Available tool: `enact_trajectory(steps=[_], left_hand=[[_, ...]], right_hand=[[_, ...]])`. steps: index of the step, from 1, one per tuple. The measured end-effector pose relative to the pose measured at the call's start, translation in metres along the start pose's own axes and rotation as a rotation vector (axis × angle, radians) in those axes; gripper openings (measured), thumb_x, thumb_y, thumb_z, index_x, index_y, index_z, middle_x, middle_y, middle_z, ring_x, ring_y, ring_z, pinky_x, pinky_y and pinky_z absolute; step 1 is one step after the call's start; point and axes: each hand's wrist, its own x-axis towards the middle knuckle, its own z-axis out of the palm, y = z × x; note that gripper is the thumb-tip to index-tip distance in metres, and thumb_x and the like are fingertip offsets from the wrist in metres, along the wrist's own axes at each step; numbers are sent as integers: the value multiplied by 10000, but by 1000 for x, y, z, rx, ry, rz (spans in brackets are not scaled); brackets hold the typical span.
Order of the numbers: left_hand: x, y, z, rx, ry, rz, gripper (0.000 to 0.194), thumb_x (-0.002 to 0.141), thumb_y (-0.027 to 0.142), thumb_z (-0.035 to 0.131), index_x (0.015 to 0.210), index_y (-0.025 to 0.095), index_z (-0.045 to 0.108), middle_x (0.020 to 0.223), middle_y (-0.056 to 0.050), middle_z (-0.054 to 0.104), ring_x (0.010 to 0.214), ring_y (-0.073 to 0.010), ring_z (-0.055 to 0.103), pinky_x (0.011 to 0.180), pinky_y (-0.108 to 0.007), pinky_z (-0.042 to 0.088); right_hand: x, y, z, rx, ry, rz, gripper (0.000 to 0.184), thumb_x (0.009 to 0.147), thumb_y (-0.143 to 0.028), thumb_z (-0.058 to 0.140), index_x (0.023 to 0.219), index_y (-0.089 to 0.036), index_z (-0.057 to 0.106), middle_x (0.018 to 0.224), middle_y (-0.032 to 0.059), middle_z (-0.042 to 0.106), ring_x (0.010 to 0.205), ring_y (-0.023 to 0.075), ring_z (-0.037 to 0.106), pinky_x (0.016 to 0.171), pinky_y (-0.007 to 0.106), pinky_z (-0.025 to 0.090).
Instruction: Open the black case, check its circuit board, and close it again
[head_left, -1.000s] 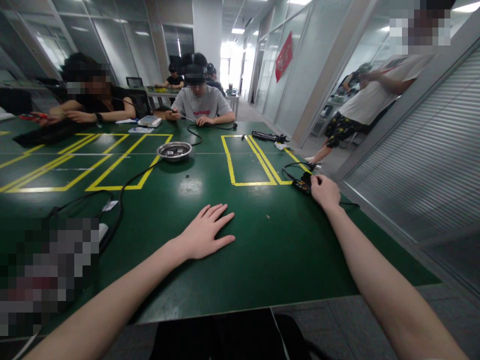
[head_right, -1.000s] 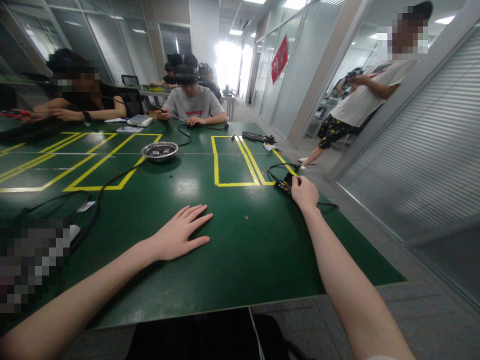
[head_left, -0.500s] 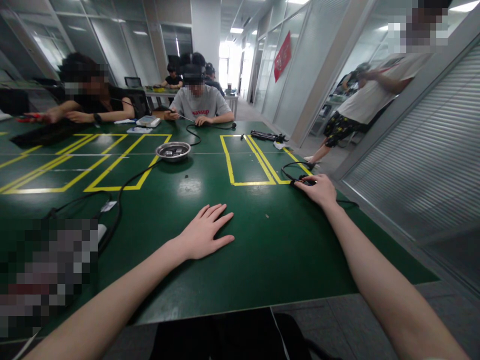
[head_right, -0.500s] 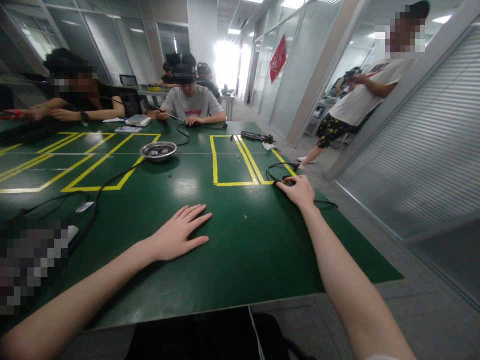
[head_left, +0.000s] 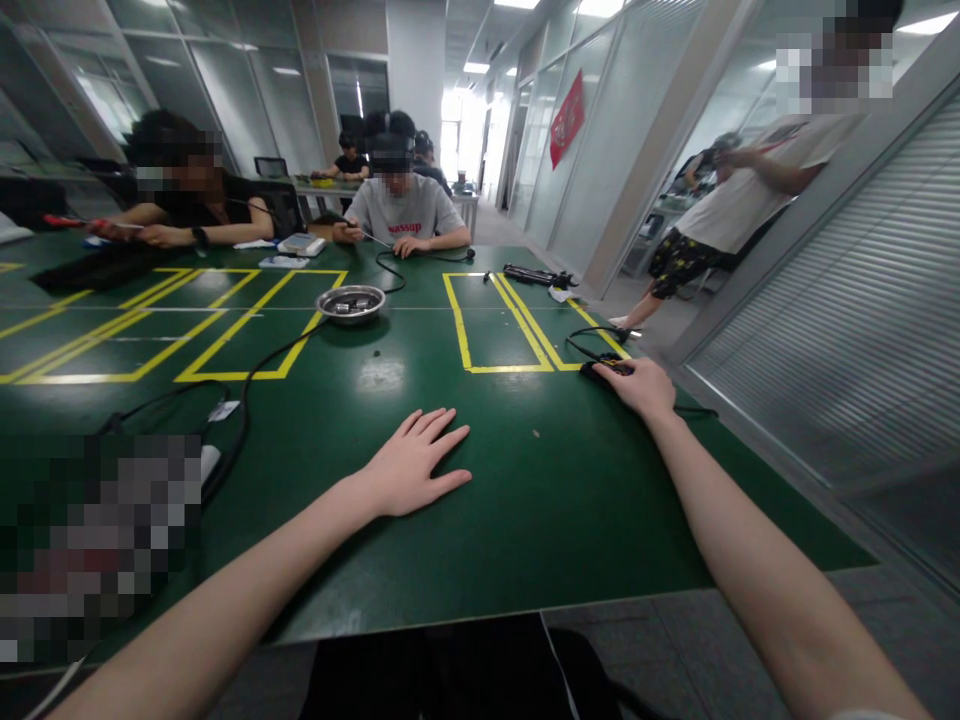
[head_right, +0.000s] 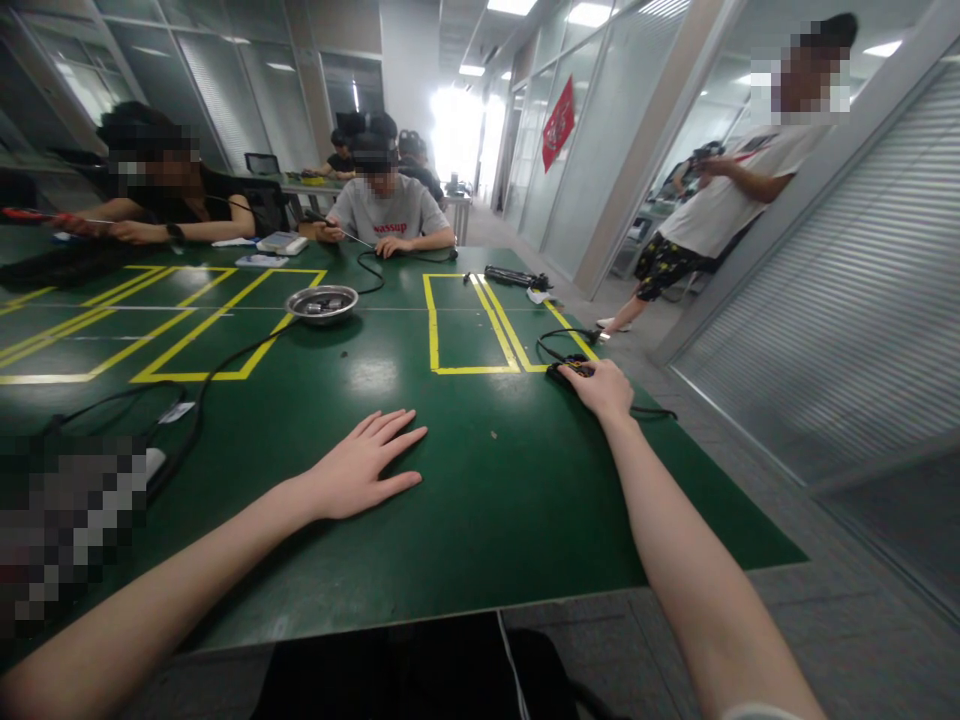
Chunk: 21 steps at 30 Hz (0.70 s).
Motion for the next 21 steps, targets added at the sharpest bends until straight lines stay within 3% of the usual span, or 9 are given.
enact_trajectory(steps=[6,10,12,17,21], left_hand=[[-1,0,0,-2,8,7,716,1039,696,381,1596,248,422,1704,-131,329,1583,-308,303,1288,-525,231],[-2,-1,1,-20,9,9,702,1040,683,397,1592,251,428,1701,-133,337,1580,-319,305,1288,-539,224],[-2,0,1,-36,22,12,689,1031,664,445,1584,254,436,1692,-132,359,1566,-330,331,1281,-554,242],[0,5,-8,-121,211,23,559,1034,491,527,1539,256,474,1624,-123,463,1475,-315,456,1214,-523,390],[0,10,-16,-186,288,102,513,980,481,606,1429,237,569,1439,-132,618,1313,-317,585,1122,-490,476]], right_hand=[[-2,-7,0,-74,-30,-7,502,878,-619,638,1122,-212,802,1097,161,775,995,360,723,807,440,560],[-8,-21,-7,-125,-90,17,480,923,-579,606,1157,-200,787,1124,173,778,1015,376,731,789,436,559],[-15,-31,-9,-124,-125,-37,463,925,-579,609,1135,-207,788,1125,161,778,1026,374,728,778,423,561],[-61,-75,-6,71,-207,-408,332,921,-501,662,1058,-220,773,1099,124,764,967,309,726,781,374,566],[-120,-118,-11,394,-465,-964,262,925,-400,708,1099,-206,736,1026,78,732,926,239,710,814,334,554]])
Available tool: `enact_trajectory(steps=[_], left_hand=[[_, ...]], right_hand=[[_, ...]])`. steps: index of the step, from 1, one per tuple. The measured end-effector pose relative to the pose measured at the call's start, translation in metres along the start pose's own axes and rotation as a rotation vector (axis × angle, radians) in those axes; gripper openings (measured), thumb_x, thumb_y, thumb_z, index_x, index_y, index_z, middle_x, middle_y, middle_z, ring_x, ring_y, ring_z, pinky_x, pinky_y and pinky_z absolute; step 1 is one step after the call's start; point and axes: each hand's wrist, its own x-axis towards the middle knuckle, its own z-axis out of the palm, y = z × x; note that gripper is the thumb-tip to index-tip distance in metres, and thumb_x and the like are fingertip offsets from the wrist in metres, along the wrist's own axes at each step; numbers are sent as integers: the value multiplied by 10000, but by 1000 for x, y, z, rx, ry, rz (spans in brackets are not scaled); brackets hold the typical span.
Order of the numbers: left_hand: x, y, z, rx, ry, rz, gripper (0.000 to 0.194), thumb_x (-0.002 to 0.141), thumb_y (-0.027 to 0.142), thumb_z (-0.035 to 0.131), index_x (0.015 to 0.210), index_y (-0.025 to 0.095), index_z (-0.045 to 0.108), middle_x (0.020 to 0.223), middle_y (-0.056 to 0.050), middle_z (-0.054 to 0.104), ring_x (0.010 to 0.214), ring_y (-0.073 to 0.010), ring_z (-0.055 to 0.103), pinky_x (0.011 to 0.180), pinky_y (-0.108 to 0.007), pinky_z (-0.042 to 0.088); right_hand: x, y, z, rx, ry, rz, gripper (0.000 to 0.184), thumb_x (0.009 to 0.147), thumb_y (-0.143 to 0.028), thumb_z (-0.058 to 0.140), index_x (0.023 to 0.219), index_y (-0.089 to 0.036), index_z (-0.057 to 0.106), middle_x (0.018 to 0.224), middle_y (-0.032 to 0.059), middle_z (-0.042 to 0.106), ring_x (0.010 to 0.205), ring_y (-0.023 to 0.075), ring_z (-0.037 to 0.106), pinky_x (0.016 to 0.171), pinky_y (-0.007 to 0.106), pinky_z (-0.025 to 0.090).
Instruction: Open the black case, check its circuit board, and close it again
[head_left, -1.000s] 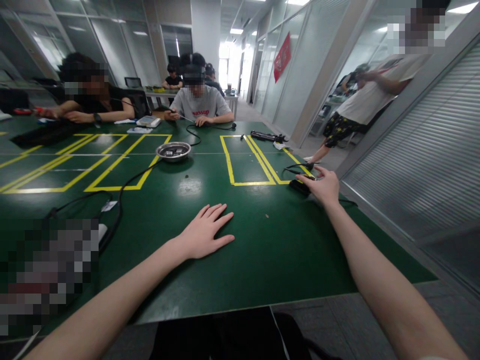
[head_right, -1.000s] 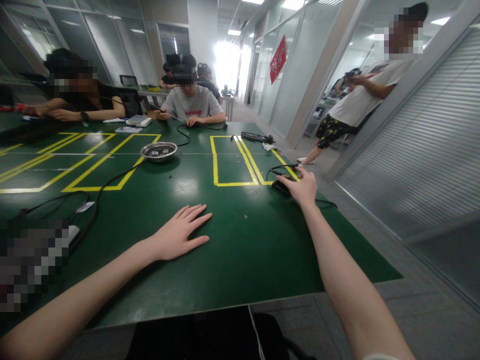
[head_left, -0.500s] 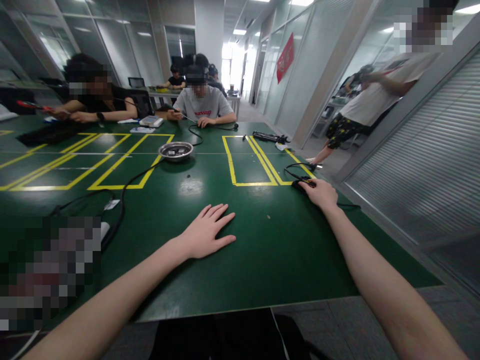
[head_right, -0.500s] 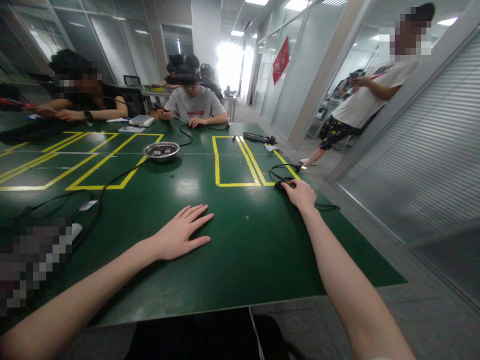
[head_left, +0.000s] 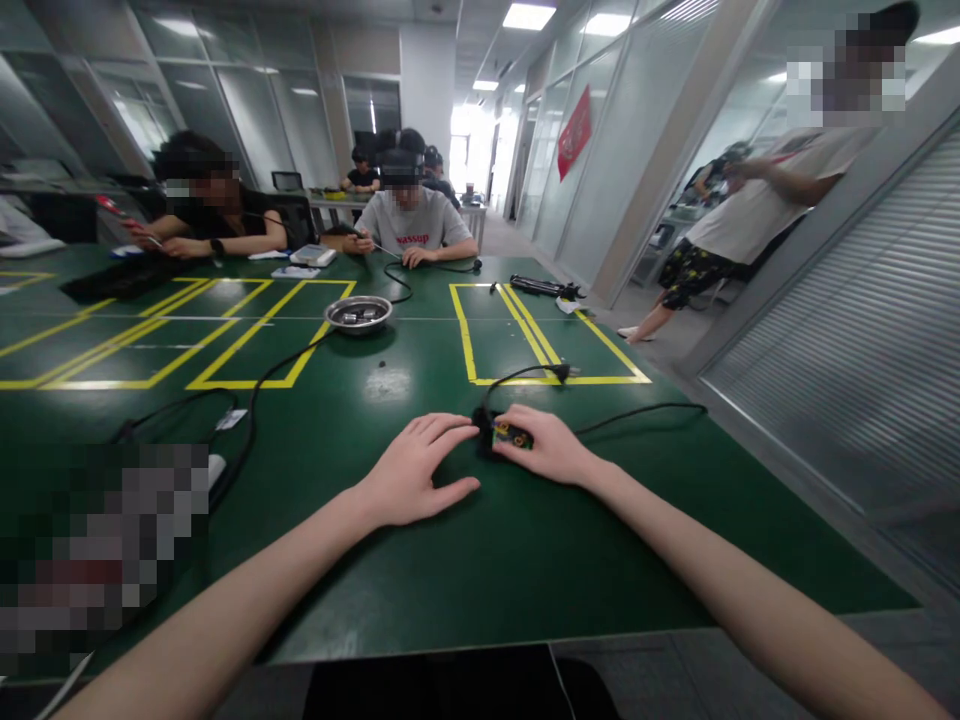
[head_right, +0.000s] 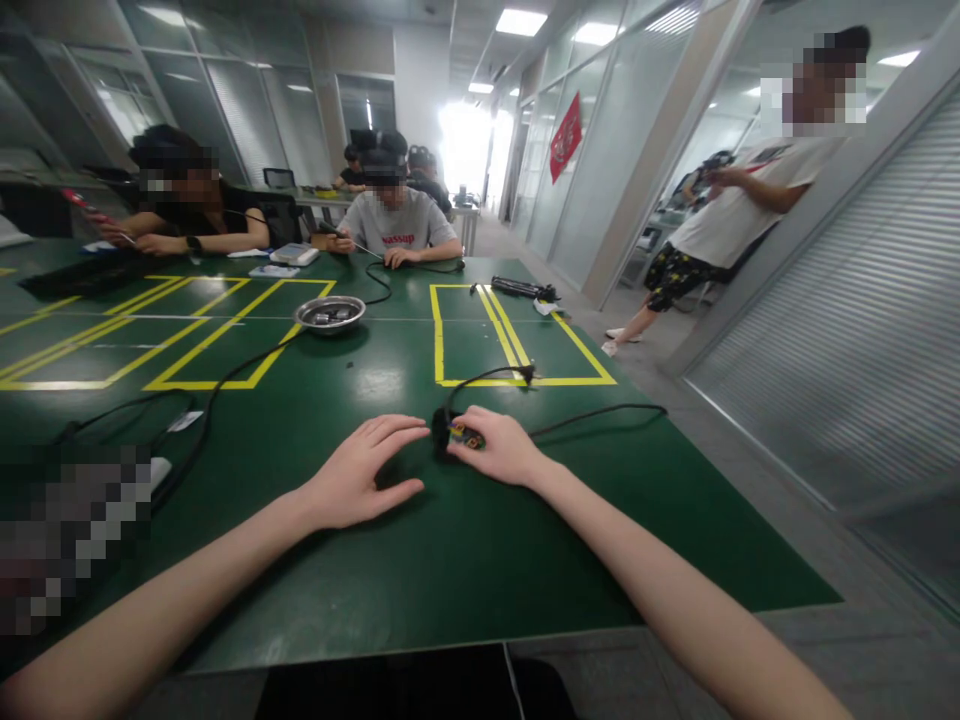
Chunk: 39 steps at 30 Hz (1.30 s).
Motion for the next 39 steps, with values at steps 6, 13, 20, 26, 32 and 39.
enact_trajectory(steps=[6,13,20,26,32,39], left_hand=[[2,9,1,8,-75,53,344,925,475,684,1131,200,697,1040,-85,709,951,-249,662,855,-374,537],[3,4,6,-81,-62,-9,275,938,316,680,1190,206,672,1087,-69,740,1015,-242,669,939,-381,499],[1,-4,7,-57,-58,-78,552,892,320,696,1420,222,570,1220,-93,712,1112,-286,646,1021,-458,485],[0,-15,5,-31,-47,-133,644,865,363,713,1465,204,540,1364,-130,651,1253,-324,594,1115,-504,455],[2,-16,6,-14,-52,-147,409,886,326,684,1271,191,659,1365,-124,665,1280,-307,596,1114,-480,462],[2,-18,7,3,-33,-175,396,861,312,693,1241,207,662,1369,-115,665,1307,-318,585,1143,-510,434]], right_hand=[[-4,-43,9,187,-155,-244,223,940,-339,712,1119,-206,717,974,50,703,848,200,690,736,296,541],[-5,-27,1,232,-74,-263,295,976,-352,689,1226,-196,696,1057,71,764,940,206,735,833,314,573],[-3,-15,2,134,127,-205,284,962,-395,714,1164,-197,745,1082,90,769,916,209,743,792,310,591],[-4,3,-20,190,-79,-129,427,847,-315,790,1255,-215,711,1148,82,745,962,230,716,844,352,582],[-3,33,-45,193,-205,48,191,850,-337,746,970,-190,768,940,55,706,807,195,648,758,332,533],[-2,10,-22,323,-205,-53,292,971,-439,654,845,-185,725,878,51,675,798,186,635,746,315,497]])
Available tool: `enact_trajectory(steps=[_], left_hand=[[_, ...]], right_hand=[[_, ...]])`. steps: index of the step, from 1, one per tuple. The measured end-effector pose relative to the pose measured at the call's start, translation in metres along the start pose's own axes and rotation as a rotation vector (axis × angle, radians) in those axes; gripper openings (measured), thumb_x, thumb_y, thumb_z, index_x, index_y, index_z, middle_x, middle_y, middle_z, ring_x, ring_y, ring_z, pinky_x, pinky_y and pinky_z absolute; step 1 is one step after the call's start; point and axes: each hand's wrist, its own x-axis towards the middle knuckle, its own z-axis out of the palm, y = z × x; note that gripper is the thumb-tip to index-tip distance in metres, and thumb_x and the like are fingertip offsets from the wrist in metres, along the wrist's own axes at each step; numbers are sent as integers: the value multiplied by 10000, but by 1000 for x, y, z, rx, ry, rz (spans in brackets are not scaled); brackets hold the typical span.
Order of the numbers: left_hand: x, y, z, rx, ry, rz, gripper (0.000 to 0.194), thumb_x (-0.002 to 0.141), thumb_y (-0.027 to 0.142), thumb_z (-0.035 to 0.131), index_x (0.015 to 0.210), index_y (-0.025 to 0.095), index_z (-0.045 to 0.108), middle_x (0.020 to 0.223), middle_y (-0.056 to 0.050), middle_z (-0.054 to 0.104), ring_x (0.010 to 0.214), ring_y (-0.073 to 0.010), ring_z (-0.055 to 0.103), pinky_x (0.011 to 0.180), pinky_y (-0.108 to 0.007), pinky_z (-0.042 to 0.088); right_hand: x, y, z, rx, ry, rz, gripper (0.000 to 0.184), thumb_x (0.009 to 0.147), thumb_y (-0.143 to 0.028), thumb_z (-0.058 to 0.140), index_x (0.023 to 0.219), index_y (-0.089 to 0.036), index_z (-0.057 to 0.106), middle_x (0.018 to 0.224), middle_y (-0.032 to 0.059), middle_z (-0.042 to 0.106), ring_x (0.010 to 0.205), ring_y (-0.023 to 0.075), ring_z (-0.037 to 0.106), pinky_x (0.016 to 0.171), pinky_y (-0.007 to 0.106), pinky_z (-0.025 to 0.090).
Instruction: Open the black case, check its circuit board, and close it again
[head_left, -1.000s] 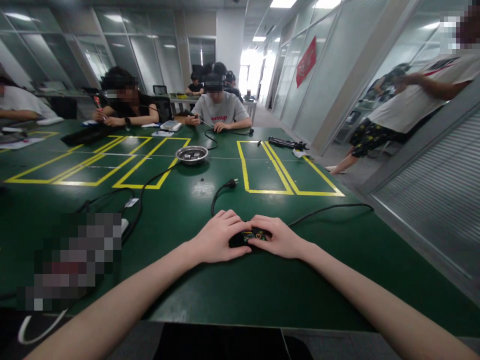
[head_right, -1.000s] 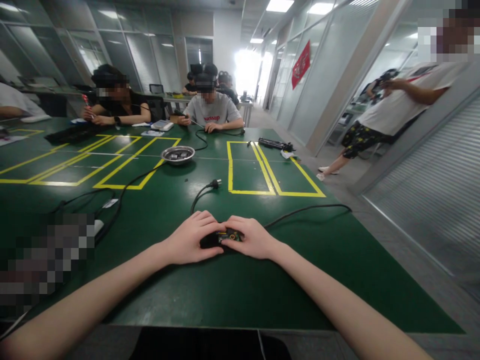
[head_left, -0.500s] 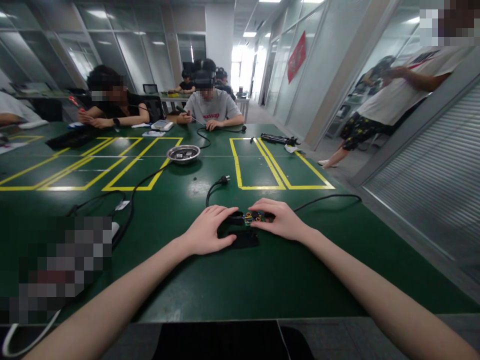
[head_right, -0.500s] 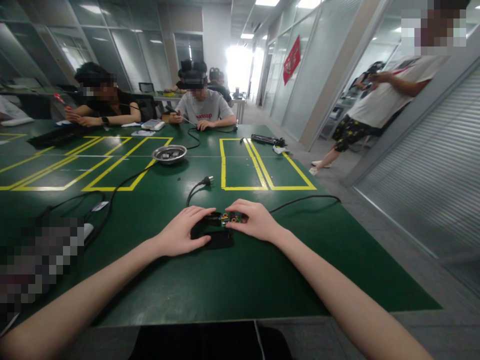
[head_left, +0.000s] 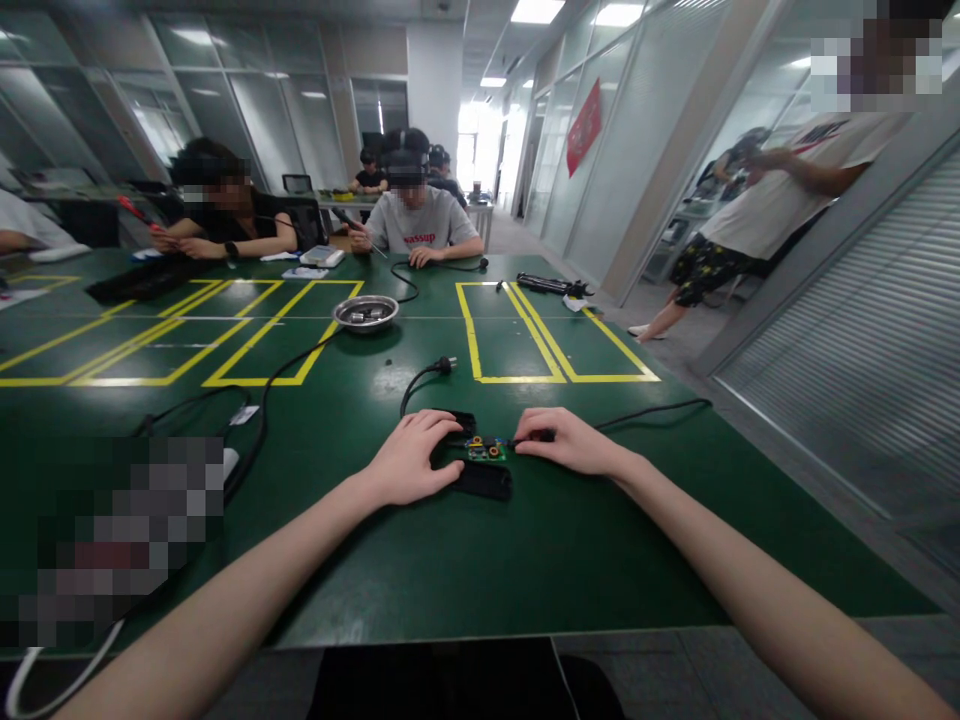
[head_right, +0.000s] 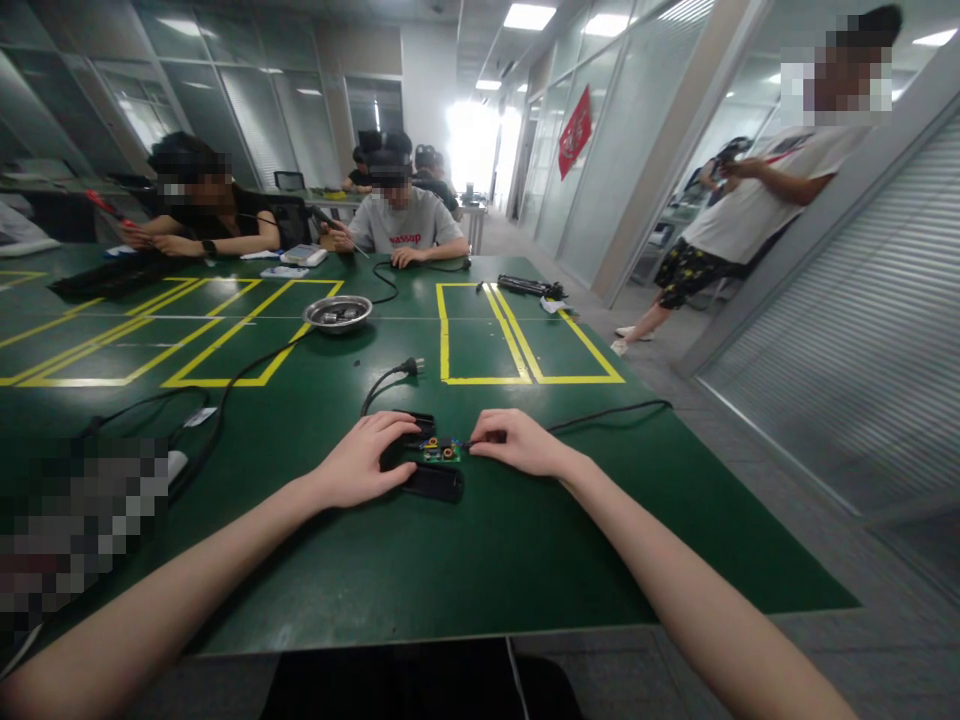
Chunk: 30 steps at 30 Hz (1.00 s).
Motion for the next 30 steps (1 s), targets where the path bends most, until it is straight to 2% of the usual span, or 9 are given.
enact_trajectory(steps=[3,6,10,15,20,25,27,30], left_hand=[[0,-2,1,-1,11,15,402,838,280,695,1231,202,670,1363,-120,667,1297,-324,592,1135,-511,446],[-1,-3,2,-26,32,44,428,822,258,697,1246,210,670,1348,-121,678,1273,-319,609,1126,-502,468],[1,-2,4,-72,49,80,410,821,216,683,1230,201,680,1269,-112,722,1199,-295,657,1085,-465,515],[2,-4,7,-107,88,58,418,803,132,636,1208,218,691,1225,-86,742,1153,-270,686,1056,-436,547],[0,-4,7,-162,114,65,442,812,112,618,1235,226,679,1219,-81,732,1149,-255,682,1053,-410,552],[-1,-6,-2,-162,192,6,249,908,233,589,1146,222,660,1224,-98,662,1141,-250,652,1001,-388,551],[-1,-11,-7,-115,188,-38,155,921,277,580,1048,213,642,1143,-87,653,1059,-247,655,925,-380,553],[-1,-22,-14,-19,86,-89,140,957,337,551,925,211,604,939,-52,649,886,-235,635,813,-377,525]], right_hand=[[7,-13,23,-76,56,-33,214,983,-350,654,847,-191,696,850,35,658,750,168,605,690,288,467],[11,-19,36,-184,134,-59,140,958,-259,683,835,-194,670,831,24,646,751,166,597,684,280,450],[10,-15,40,-256,195,-71,96,937,-209,707,855,-198,659,826,24,652,782,181,615,701,286,462],[8,-14,42,-375,245,-72,64,970,-212,656,907,-209,647,907,55,683,876,215,635,761,321,498],[9,-18,46,-440,225,-35,33,981,-196,615,952,-210,622,946,67,687,903,224,639,773,328,503],[11,-23,46,-448,142,16,51,988,-191,560,972,-201,607,952,77,699,869,224,651,756,327,485],[11,-25,46,-460,131,41,60,991,-197,549,973,-198,607,944,83,709,859,228,657,746,327,472],[11,-29,47,-475,144,106,80,1004,-230,546,974,-201,615,918,76,722,821,221,664,716,314,443]])
